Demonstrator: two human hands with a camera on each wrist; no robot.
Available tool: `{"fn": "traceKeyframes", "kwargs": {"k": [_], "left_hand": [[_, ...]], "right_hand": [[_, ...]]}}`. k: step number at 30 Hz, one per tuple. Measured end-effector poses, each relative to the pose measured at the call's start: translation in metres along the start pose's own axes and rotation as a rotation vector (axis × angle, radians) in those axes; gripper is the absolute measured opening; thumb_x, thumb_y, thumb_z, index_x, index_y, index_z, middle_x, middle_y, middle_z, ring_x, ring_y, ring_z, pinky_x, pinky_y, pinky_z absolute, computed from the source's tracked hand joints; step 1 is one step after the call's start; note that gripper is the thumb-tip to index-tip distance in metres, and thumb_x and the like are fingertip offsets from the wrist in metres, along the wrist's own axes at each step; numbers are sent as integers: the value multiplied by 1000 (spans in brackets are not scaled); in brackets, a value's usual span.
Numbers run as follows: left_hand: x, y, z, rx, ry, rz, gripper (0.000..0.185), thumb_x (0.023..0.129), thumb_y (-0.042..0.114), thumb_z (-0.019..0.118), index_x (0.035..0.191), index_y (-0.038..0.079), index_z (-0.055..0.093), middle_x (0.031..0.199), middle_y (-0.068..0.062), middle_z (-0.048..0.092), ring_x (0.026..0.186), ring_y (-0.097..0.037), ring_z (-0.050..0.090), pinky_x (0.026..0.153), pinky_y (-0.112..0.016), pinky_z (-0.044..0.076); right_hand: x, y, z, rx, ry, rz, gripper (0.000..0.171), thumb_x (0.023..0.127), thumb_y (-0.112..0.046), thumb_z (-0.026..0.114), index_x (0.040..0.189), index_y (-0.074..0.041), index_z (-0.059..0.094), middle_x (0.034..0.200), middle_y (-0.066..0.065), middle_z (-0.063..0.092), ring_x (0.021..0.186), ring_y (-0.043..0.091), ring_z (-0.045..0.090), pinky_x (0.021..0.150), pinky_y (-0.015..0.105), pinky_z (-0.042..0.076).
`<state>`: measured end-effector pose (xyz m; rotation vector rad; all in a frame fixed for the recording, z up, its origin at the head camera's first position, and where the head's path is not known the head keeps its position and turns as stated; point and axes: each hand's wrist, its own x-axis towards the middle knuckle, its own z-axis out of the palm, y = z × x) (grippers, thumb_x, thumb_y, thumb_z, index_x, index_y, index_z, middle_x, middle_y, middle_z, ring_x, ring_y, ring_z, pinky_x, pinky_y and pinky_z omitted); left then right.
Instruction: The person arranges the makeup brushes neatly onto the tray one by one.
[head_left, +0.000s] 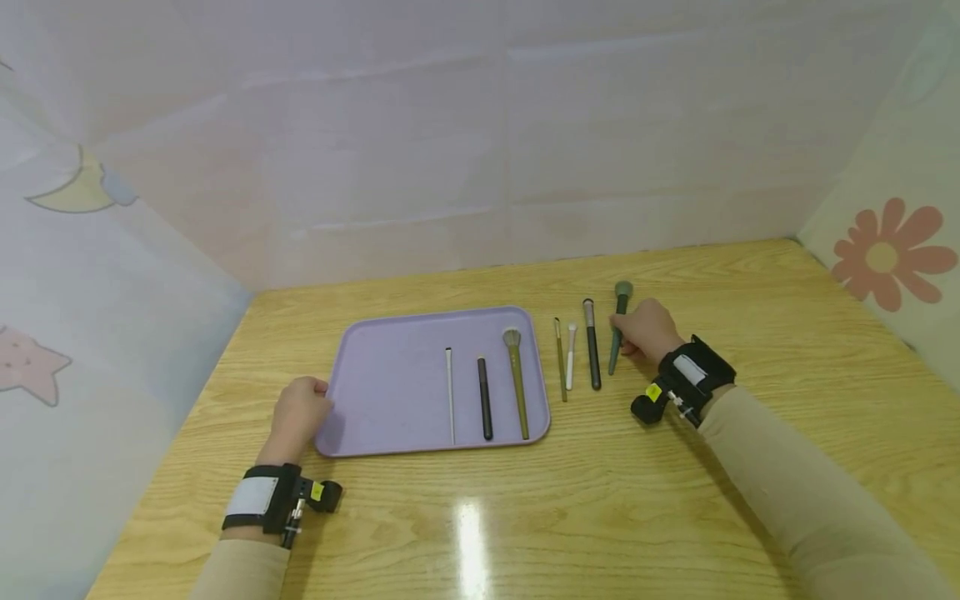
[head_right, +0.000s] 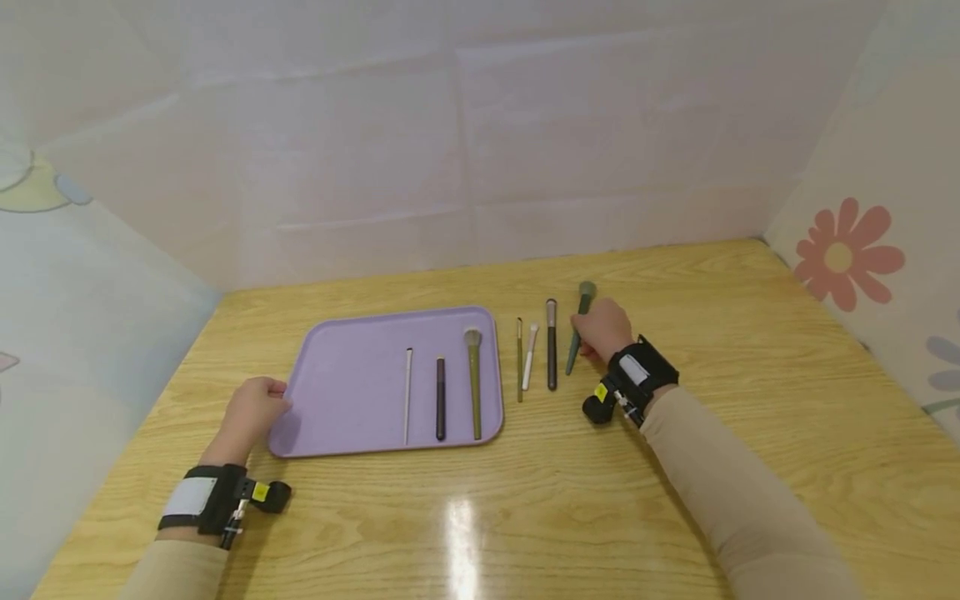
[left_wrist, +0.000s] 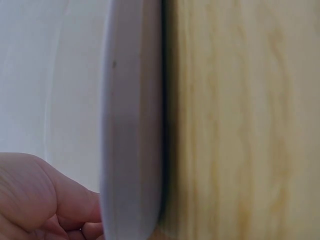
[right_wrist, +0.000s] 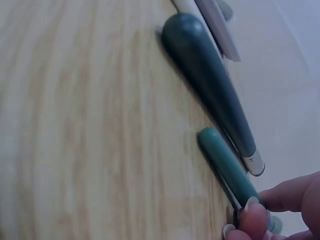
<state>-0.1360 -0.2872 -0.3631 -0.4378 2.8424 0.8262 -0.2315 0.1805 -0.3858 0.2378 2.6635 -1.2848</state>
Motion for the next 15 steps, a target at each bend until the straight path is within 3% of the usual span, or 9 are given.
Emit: {"fn": "traceKeyframes", "kwargs": {"k": [5, 8, 15], "left_hand": [[-1, 0, 0, -3, -11, -8, 35, 87, -4, 49, 118, -21, 52, 111, -35, 57, 100, -43, 58, 84, -49, 49], [-2, 0, 0, -7, -18, -17, 35, 88, -4, 48, 118, -20, 52, 111, -35, 56, 100, -43, 58, 84, -49, 49], [-2, 2, 0, -14, -10, -16, 34, 88, -4, 49, 118, -20, 52, 109, -34, 57, 97, -41, 58, 82, -49, 50]], "right_hand": [[-2, 1, 0, 56, -8, 28, 27, 93, -15, 50, 76, 6, 57, 54, 4, 55, 45, 9, 57, 44, 24, 50], [-5, 2, 0, 126, -31, 51, 25, 95, -16, 48, 90, 7, 55, 61, 4, 56, 50, 9, 57, 48, 24, 51], [-20, 1, -10, 371, -147, 71, 45, 102, -21, 47, 127, 16, 41, 79, 5, 66, 69, 11, 67, 62, 24, 54]]}}
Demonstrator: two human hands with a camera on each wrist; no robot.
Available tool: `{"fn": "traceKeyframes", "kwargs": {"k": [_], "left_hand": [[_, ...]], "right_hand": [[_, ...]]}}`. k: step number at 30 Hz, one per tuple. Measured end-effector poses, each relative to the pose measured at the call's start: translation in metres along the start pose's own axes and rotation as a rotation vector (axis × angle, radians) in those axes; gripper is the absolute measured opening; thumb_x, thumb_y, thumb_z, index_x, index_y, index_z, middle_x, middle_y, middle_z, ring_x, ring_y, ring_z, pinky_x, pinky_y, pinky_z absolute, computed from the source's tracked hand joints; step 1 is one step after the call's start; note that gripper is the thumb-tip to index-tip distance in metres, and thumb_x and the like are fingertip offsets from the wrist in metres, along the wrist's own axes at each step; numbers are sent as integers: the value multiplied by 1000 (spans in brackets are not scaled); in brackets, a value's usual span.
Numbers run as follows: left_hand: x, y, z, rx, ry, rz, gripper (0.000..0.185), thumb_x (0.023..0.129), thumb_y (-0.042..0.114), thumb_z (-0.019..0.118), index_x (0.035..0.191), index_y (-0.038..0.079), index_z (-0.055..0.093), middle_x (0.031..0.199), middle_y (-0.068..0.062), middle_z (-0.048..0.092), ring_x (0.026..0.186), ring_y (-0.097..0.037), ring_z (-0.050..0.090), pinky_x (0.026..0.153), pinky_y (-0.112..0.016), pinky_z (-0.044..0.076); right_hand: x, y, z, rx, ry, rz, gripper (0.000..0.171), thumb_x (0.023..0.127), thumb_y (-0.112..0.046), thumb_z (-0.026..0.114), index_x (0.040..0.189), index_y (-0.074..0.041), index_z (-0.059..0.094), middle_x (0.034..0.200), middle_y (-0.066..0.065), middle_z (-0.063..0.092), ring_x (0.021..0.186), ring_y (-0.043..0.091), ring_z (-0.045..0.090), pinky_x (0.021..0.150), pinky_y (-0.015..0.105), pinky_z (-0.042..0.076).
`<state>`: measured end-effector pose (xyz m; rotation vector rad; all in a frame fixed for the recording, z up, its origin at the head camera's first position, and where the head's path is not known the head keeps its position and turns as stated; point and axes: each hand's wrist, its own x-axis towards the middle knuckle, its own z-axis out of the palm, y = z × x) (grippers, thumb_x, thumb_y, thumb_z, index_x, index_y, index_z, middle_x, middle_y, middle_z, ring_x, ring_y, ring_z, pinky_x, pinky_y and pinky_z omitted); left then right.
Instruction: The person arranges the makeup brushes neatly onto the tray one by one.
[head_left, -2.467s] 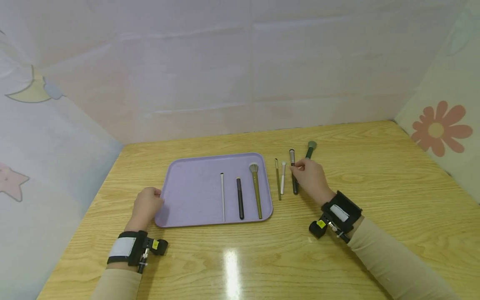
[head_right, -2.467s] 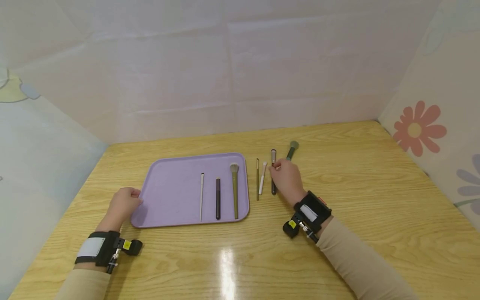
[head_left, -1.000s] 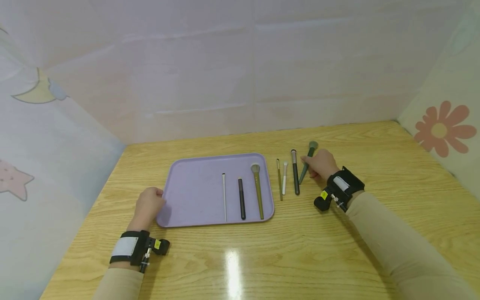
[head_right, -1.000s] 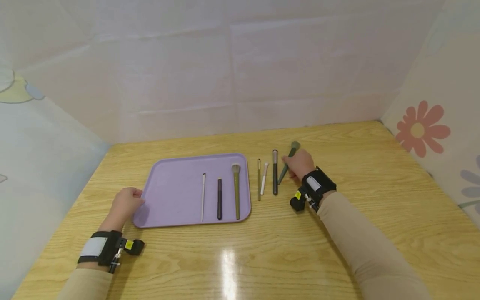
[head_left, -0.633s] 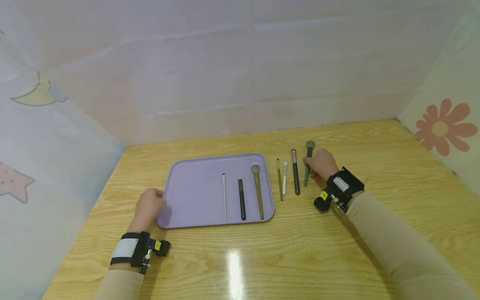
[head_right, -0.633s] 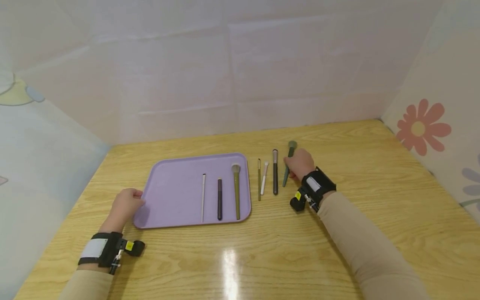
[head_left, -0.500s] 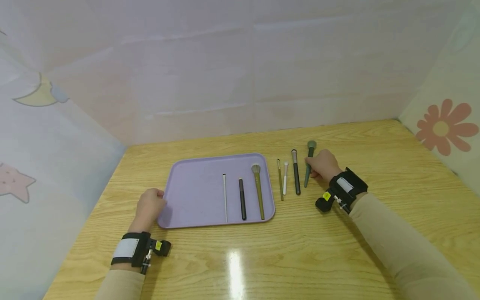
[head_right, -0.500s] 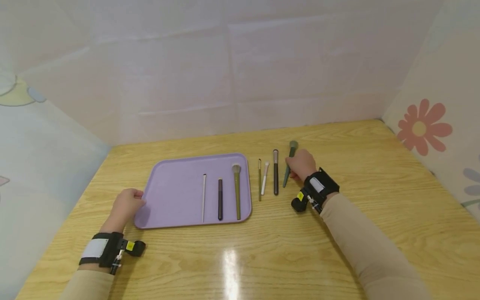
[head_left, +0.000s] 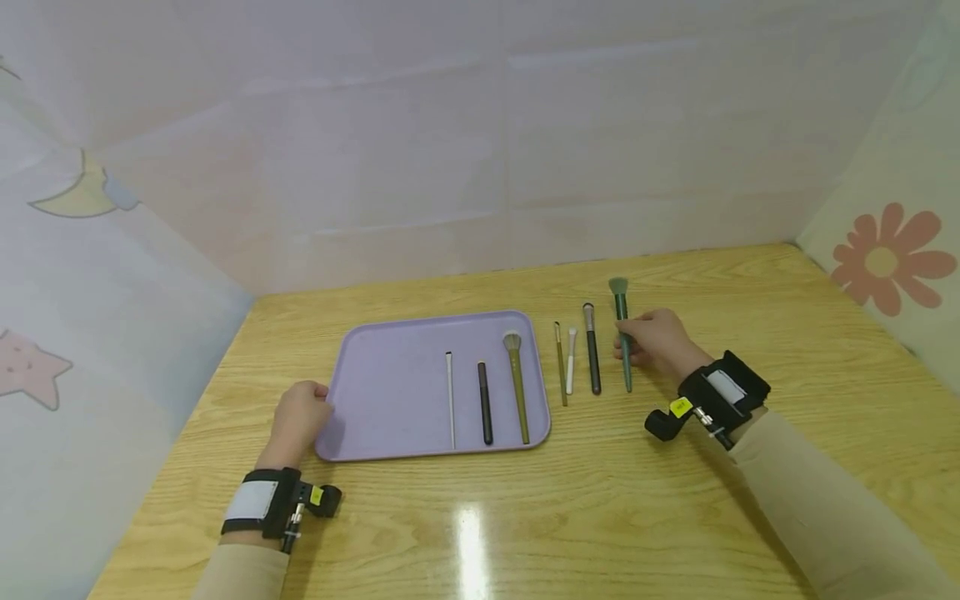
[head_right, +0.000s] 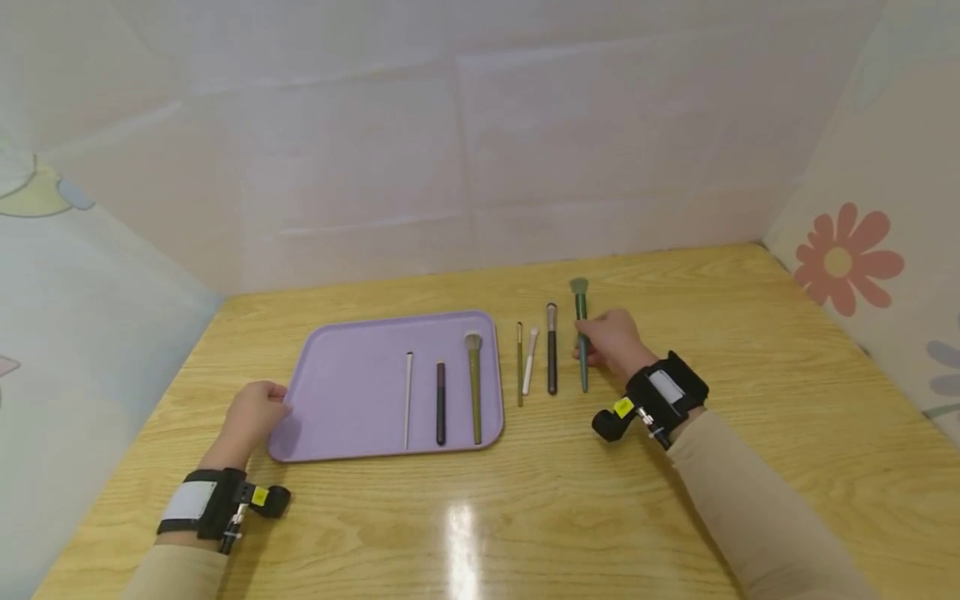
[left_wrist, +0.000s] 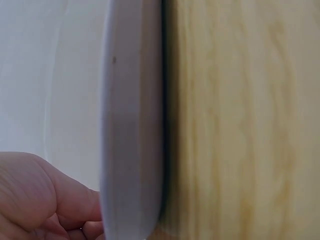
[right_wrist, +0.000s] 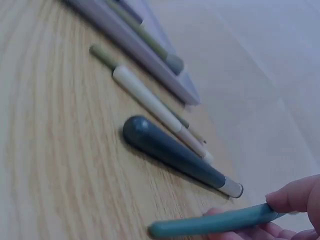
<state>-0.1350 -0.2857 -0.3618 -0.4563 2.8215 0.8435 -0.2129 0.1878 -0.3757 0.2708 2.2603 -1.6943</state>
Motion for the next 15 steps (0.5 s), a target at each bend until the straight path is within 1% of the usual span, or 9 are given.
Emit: {"fn": "traceKeyframes", "kwargs": {"k": [3, 7, 11, 15], "left_hand": [[0, 0, 0, -2, 4, 0, 34, 88, -5, 48, 118, -20, 52, 108, -34, 57, 96, -41, 58, 81, -48, 50], [0, 0, 0, -3, 6, 2, 34, 87, -5, 48, 117, -20, 52, 108, -34, 57, 95, -40, 58, 80, -48, 50], [1, -1, 0, -3, 2, 2, 34, 88, -5, 48, 118, -20, 52, 109, -34, 57, 96, -41, 58, 81, -48, 50], [1, -1, -1, 3, 1, 2, 35, 88, -4, 48, 119, -21, 52, 111, -34, 56, 98, -41, 58, 82, -49, 50]], "right_hand": [[-6, 0, -3, 97, -34, 3, 52, 103, -19, 46, 136, 18, 33, 85, 5, 67, 76, 11, 69, 70, 25, 56], [-10, 1, -5, 218, -33, 1, 58, 102, -14, 47, 144, 16, 22, 88, 4, 66, 79, 11, 69, 77, 27, 55], [-14, 0, -6, 285, -31, -8, 63, 100, -8, 49, 149, 11, 13, 88, 1, 67, 79, 10, 70, 78, 26, 55], [-18, 0, -6, 331, -46, -13, 68, 98, -5, 52, 151, 7, 10, 86, -1, 69, 80, 10, 70, 77, 26, 55]]}}
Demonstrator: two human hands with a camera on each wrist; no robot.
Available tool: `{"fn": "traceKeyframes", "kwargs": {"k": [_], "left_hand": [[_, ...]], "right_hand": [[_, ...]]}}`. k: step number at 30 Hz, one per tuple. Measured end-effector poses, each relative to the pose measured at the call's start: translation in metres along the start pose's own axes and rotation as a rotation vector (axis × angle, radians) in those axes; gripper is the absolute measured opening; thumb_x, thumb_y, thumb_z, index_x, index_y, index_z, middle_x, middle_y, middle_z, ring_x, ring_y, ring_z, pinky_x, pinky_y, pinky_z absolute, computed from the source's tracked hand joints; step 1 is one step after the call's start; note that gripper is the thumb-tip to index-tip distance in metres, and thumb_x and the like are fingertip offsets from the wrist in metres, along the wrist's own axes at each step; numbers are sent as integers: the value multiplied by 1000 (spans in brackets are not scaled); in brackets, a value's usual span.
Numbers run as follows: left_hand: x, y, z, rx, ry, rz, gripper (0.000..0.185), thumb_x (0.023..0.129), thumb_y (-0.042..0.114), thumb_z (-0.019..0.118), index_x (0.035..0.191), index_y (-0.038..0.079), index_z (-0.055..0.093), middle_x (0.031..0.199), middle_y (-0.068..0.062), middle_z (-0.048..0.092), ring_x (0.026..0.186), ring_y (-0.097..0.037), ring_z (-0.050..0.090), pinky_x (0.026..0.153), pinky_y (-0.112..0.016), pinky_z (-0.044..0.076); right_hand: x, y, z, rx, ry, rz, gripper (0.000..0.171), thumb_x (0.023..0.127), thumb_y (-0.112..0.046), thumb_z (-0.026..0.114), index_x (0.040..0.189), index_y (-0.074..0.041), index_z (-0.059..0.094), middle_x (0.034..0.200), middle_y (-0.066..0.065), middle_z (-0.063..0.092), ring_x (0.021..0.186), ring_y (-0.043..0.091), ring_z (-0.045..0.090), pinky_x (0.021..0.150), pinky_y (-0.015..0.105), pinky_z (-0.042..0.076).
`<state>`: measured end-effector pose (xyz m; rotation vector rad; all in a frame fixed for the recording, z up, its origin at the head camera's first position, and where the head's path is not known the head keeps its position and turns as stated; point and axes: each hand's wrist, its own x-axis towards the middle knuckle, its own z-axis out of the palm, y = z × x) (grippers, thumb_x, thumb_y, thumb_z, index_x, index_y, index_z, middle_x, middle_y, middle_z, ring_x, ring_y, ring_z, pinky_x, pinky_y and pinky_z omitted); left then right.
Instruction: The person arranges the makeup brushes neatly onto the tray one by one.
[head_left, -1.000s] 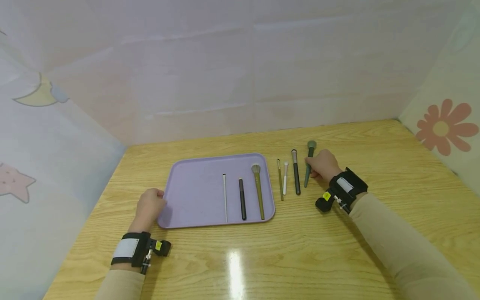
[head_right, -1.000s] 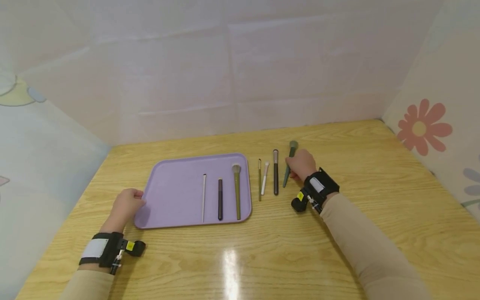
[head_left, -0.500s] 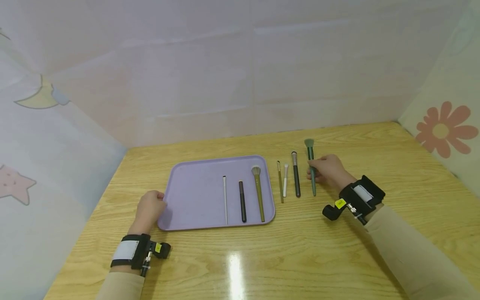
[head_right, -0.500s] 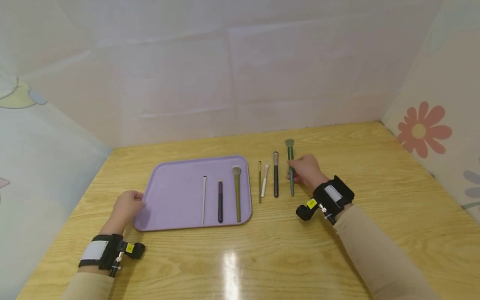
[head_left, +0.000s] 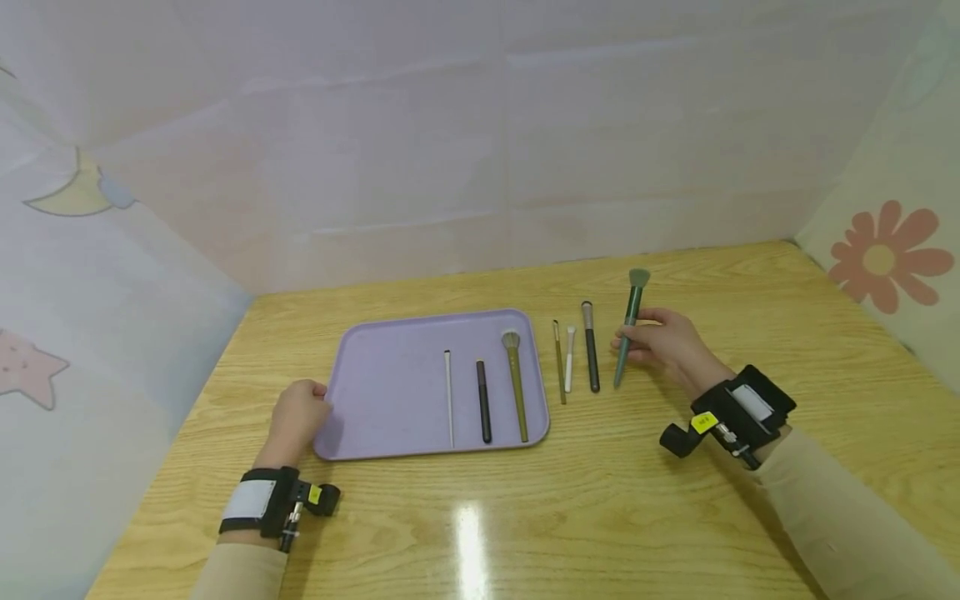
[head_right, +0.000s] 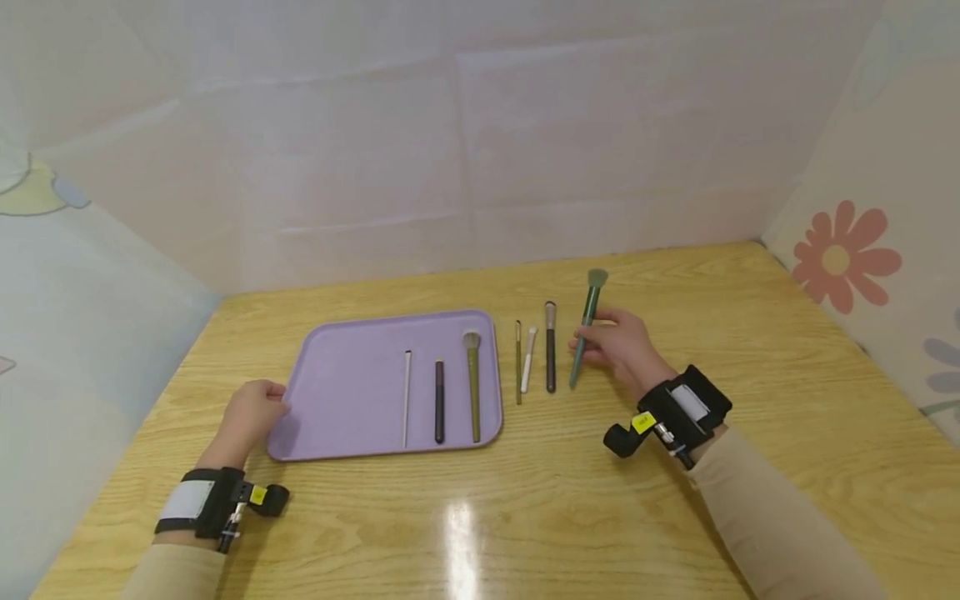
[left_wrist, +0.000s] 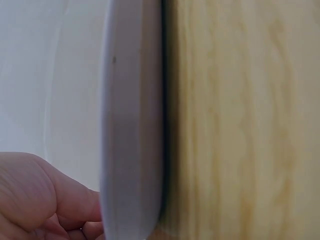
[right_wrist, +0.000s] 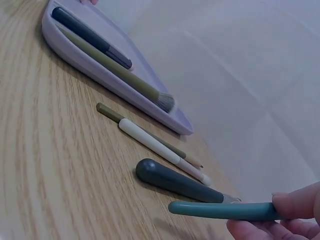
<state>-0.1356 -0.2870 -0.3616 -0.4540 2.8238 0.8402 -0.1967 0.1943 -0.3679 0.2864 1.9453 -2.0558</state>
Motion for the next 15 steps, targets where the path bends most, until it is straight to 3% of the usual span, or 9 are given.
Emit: {"fn": "traceKeyframes", "kwargs": {"k": [15], "left_hand": [[0, 1, -2, 15, -1, 8, 36, 86, -5, 47, 118, -21, 52, 109, -34, 57, 96, -41, 58, 80, -49, 50]], "right_hand": [[-10, -3, 5, -3, -14, -34, 63, 97, -2, 53, 147, 9, 16, 85, 0, 69, 78, 11, 70, 74, 27, 56]]}}
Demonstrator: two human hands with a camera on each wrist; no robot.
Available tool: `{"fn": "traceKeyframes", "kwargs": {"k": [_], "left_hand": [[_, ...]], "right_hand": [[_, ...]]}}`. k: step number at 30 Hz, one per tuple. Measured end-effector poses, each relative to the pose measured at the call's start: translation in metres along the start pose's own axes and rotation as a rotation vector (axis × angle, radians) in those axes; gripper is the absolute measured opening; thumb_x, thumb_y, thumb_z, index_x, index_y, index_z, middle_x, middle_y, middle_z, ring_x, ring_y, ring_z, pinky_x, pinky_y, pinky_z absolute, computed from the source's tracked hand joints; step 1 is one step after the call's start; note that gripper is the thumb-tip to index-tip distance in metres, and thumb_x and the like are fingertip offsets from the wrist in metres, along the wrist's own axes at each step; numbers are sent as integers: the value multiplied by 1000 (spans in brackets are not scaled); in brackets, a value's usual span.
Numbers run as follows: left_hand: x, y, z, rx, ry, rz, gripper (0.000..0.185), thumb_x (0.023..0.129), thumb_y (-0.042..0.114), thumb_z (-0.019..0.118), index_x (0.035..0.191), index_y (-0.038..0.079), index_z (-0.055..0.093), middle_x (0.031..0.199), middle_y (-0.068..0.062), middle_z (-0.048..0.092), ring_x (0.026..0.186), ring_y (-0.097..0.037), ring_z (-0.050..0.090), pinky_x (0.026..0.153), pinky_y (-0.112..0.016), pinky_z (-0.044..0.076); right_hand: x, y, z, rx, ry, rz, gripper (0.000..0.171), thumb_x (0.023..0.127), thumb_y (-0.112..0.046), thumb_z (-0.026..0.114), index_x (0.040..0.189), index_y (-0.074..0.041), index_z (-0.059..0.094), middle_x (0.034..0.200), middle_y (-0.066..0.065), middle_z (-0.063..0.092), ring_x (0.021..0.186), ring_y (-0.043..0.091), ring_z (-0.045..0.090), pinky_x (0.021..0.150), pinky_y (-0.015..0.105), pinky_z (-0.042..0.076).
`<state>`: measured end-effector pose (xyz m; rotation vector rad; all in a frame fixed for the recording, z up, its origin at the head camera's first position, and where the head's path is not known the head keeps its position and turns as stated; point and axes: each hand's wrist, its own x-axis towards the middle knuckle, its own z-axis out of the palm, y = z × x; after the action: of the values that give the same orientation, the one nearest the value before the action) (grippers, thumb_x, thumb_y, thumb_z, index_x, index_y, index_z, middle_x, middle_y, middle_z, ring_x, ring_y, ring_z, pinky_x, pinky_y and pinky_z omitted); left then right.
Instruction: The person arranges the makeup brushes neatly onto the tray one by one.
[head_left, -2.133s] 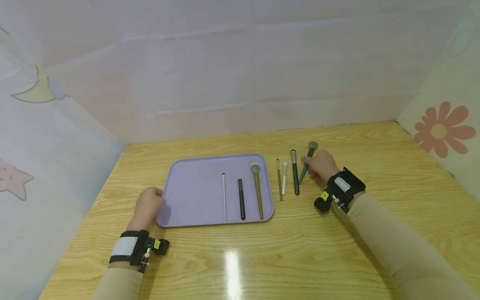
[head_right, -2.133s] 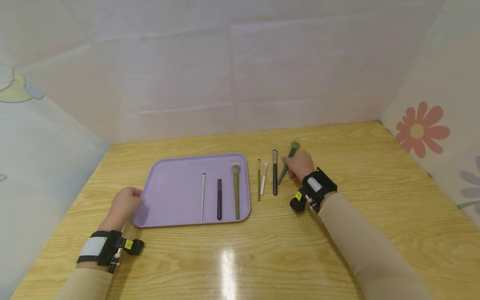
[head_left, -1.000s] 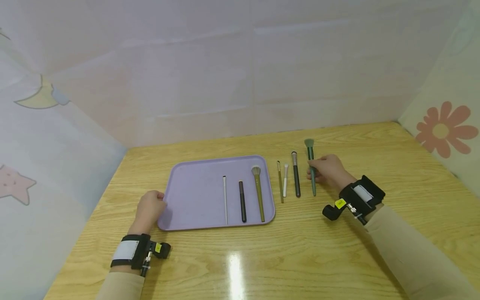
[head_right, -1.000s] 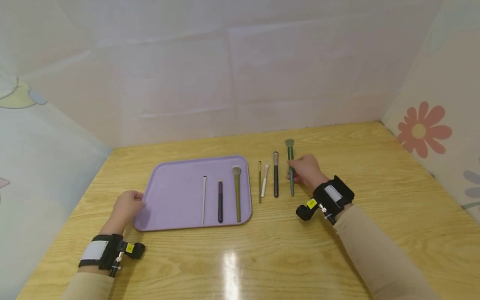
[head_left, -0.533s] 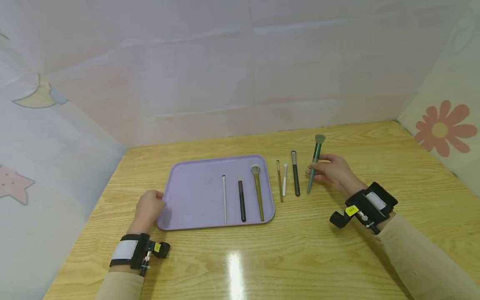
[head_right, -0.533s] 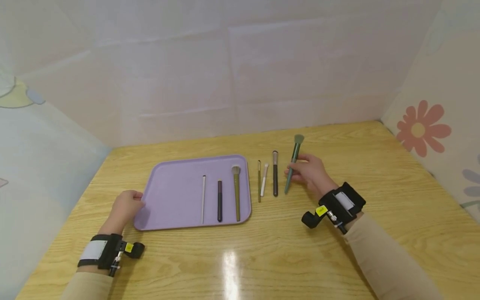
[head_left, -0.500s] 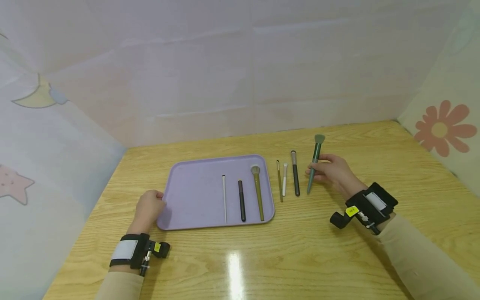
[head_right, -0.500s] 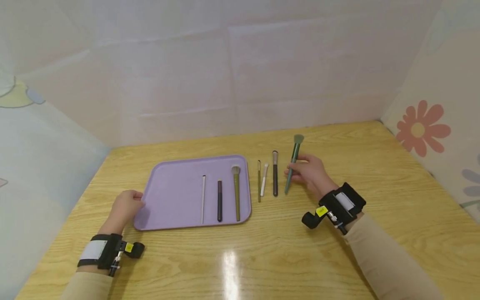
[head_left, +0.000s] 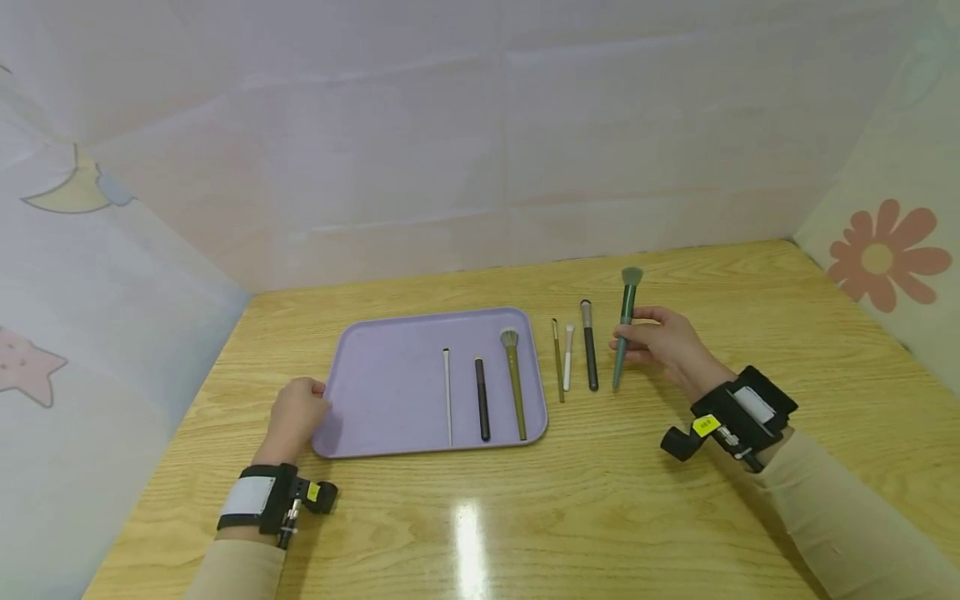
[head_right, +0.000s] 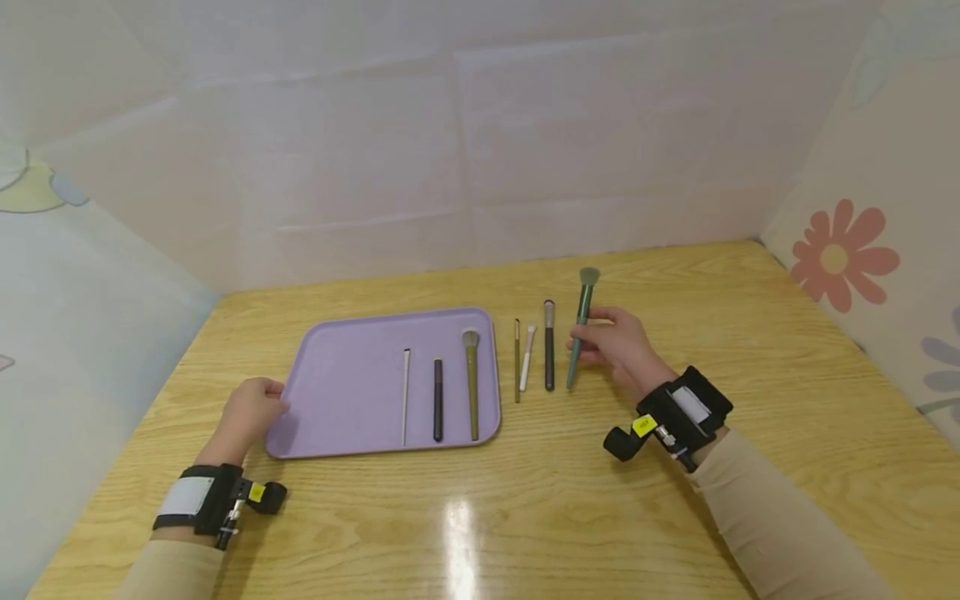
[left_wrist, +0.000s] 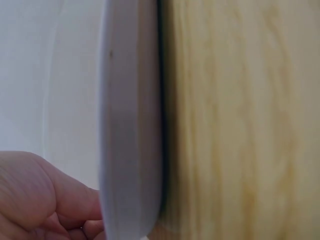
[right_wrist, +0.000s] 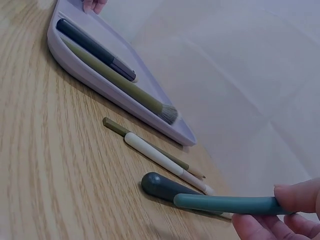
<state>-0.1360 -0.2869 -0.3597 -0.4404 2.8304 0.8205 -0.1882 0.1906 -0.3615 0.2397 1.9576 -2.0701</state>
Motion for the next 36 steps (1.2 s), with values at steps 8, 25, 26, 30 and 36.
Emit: {"fn": "traceKeyframes", "kwargs": {"k": [8, 25, 26, 30, 36], "left_hand": [[1, -1, 1, -1, -1, -5, 36, 86, -5, 48, 118, -21, 52, 109, -34, 57, 95, -41, 58, 80, -48, 50], [1, 2, -1, -9, -19, -20, 36, 87, -5, 47, 119, -20, 51, 113, -35, 55, 97, -41, 57, 80, -49, 50], [0, 2, -2, -8, -19, -18, 36, 86, -5, 47, 119, -20, 51, 113, -35, 55, 96, -41, 57, 80, -49, 51], [1, 1, -2, -4, -17, -15, 36, 85, -6, 47, 118, -21, 51, 111, -35, 55, 95, -41, 57, 79, -48, 51], [2, 1, -1, -5, -22, -22, 36, 86, -5, 47, 118, -20, 51, 112, -36, 55, 98, -42, 57, 80, -49, 51]], "right_hand": [[-2, -1, 4, -6, -10, -4, 61, 98, -3, 53, 146, 9, 19, 86, -1, 68, 81, 12, 70, 74, 26, 56], [-7, 0, 10, -20, -51, -34, 63, 98, -6, 55, 146, 10, 17, 89, 0, 66, 82, 11, 69, 76, 26, 55], [-7, 0, 11, -18, -54, -35, 63, 98, -6, 55, 145, 10, 17, 89, -1, 66, 82, 11, 69, 76, 26, 55], [-7, 2, 13, -24, -78, -51, 59, 98, -6, 55, 142, 12, 21, 90, -1, 67, 83, 12, 69, 74, 25, 55], [-6, 5, 19, -43, -114, -67, 57, 98, -8, 54, 140, 14, 22, 95, 1, 67, 85, 12, 69, 77, 27, 55]]}}
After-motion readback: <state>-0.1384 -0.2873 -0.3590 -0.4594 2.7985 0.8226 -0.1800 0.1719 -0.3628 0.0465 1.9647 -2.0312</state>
